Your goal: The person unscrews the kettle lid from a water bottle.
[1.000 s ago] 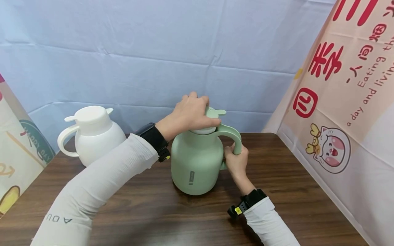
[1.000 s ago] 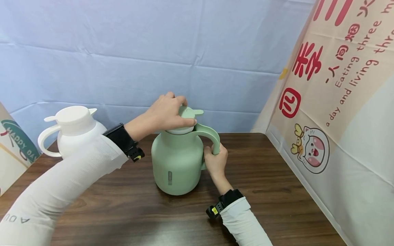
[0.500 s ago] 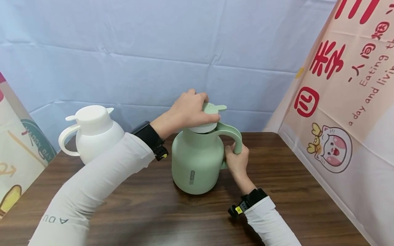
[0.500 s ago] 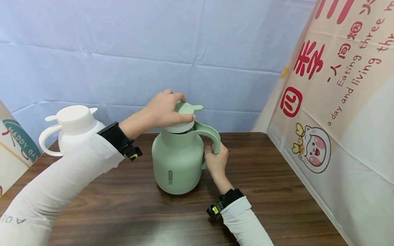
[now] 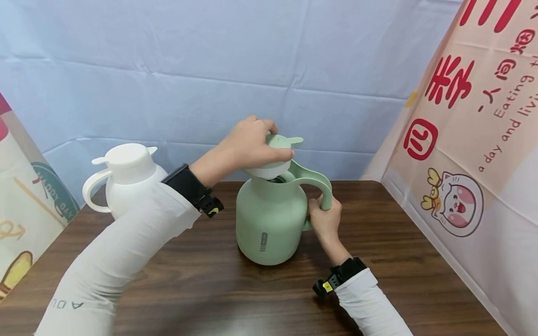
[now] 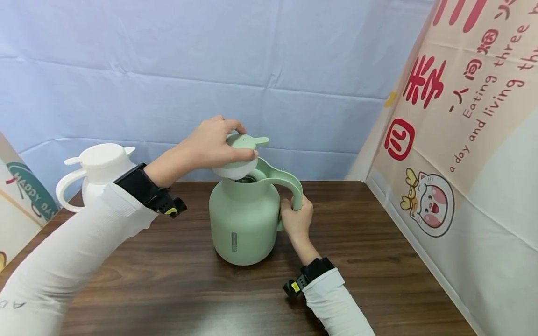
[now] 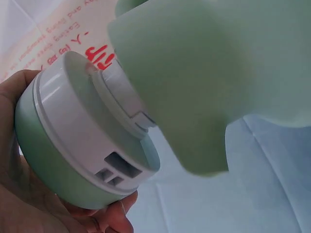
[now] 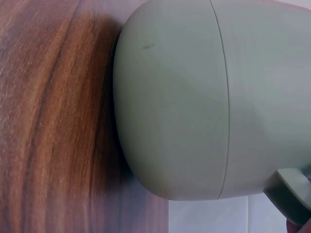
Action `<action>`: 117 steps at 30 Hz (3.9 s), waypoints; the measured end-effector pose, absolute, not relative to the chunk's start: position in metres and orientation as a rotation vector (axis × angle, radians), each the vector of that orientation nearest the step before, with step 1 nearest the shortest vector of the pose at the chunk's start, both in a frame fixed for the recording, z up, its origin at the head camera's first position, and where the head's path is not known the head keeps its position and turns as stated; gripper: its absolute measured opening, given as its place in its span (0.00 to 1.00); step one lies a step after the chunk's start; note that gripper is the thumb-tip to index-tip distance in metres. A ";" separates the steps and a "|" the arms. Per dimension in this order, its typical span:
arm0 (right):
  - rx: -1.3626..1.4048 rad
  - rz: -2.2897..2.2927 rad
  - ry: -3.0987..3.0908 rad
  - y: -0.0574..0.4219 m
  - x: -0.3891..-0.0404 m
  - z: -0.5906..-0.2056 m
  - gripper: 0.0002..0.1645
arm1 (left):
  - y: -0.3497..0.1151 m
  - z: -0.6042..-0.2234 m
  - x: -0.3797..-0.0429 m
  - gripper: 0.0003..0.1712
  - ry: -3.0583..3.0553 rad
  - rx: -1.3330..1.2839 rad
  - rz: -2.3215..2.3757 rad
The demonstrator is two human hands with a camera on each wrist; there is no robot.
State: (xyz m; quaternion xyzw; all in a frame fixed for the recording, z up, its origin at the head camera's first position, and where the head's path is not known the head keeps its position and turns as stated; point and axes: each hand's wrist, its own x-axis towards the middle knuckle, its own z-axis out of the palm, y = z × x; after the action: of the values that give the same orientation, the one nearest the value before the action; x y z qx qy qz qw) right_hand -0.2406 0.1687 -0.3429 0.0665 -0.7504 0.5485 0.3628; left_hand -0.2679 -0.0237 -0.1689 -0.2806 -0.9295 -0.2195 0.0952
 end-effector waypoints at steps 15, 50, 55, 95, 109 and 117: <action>0.192 1.443 -1.904 0.169 -0.241 -0.344 0.19 | -0.050 -0.162 -0.267 0.30 -2.713 -0.793 -0.741; 0.229 1.489 -1.914 0.169 -0.239 -0.348 0.20 | -0.136 -0.226 -0.287 0.36 -2.906 -0.512 -0.768; 0.222 1.479 -1.916 0.170 -0.240 -0.347 0.20 | -0.138 -0.237 -0.288 0.35 -2.906 -0.532 -0.784; 0.233 1.528 -1.888 0.173 -0.239 -0.347 0.19 | -0.133 -0.320 -0.285 0.46 -3.142 -0.578 -0.610; 0.227 1.536 -1.888 0.173 -0.240 -0.347 0.19 | -0.132 -0.324 -0.286 0.43 -3.195 -0.658 -0.517; 0.223 1.514 -1.892 0.173 -0.239 -0.347 0.19 | -0.131 -0.307 -0.283 0.46 -3.266 -0.794 -0.438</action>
State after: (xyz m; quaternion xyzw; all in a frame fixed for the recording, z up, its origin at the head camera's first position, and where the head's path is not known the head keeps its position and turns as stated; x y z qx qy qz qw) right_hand -0.2395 0.1735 -0.3473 0.0858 -0.7292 0.5837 0.3467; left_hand -0.2829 -0.1309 -0.3069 -0.2324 -0.9562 -0.1283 -0.1237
